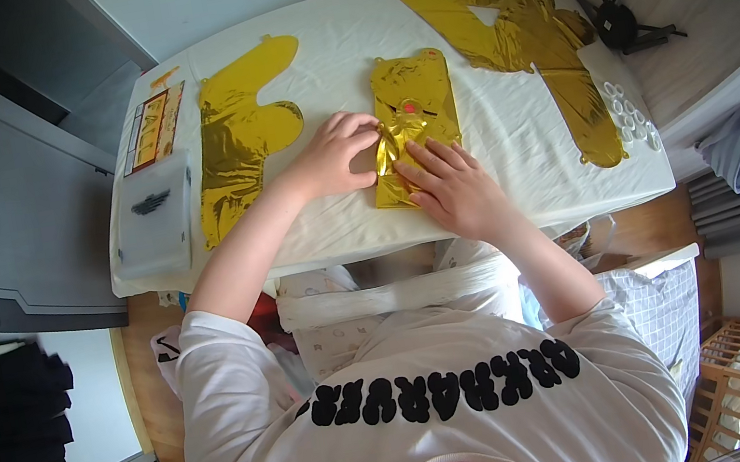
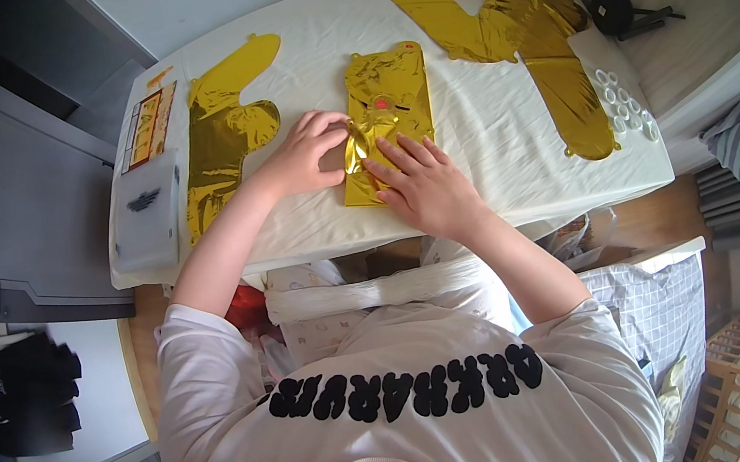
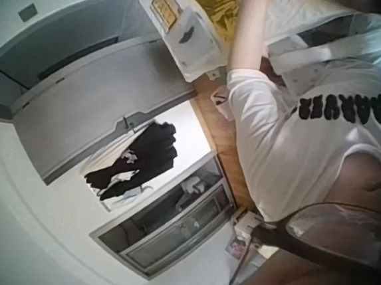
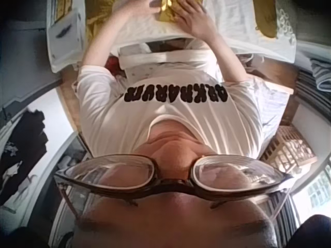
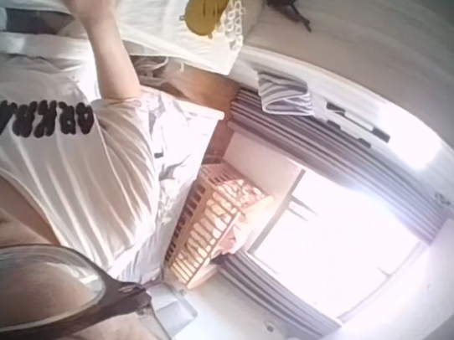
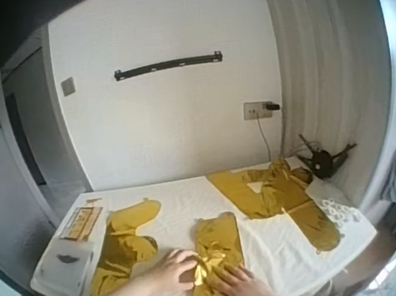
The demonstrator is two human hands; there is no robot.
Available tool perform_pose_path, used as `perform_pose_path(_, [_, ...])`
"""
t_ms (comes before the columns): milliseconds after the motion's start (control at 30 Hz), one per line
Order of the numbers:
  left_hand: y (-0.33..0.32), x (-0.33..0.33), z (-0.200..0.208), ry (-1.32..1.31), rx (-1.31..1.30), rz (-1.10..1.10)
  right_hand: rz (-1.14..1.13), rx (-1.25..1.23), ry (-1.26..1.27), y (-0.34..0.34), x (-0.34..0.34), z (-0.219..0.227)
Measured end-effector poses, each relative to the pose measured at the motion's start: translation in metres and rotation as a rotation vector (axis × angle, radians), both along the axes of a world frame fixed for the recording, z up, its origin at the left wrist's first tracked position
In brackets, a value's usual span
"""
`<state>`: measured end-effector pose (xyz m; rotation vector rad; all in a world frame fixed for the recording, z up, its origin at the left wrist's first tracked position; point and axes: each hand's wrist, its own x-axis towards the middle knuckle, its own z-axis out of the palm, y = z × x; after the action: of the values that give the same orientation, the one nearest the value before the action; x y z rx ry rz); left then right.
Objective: The person lays out and flattens deflated foil balloons on a table, then folds one of the foil balloons into a compact square by hand.
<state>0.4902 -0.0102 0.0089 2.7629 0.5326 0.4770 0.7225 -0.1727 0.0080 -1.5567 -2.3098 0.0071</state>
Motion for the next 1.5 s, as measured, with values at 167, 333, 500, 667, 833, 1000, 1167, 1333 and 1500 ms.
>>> perform_pose_path(167, [-0.001,-0.003,-0.002,0.020,0.014,0.043,0.003,-0.005,-0.028,0.003,-0.001,-0.002])
perform_pose_path(333, [-0.013,-0.007,0.007,-0.022,-0.230,0.126,-0.008,-0.021,-0.025,0.002,-0.001,-0.003])
perform_pose_path(500, [-0.033,-0.002,0.007,0.030,-0.073,0.126,0.000,-0.007,-0.047,0.003,0.001,-0.006])
perform_pose_path(667, [-0.030,-0.006,-0.003,0.053,-0.067,0.138,0.008,0.006,-0.026,0.003,-0.001,-0.005])
perform_pose_path(833, [-0.031,-0.005,-0.003,0.108,-0.004,0.151,0.008,0.009,-0.010,0.003,0.001,-0.006])
perform_pose_path(1000, [-0.030,-0.005,-0.003,0.180,0.011,0.146,0.015,-0.045,0.123,-0.001,0.003,0.005])
perform_pose_path(1167, [-0.036,-0.011,-0.005,0.155,0.054,0.150,0.049,0.134,0.082,-0.030,0.016,0.013])
perform_pose_path(1333, [-0.067,-0.016,0.004,0.166,0.063,0.128,0.152,0.122,0.139,-0.067,0.039,0.002])
perform_pose_path(1500, [-0.116,-0.030,0.007,0.218,0.021,0.140,0.234,0.182,0.001,-0.078,0.051,-0.010])
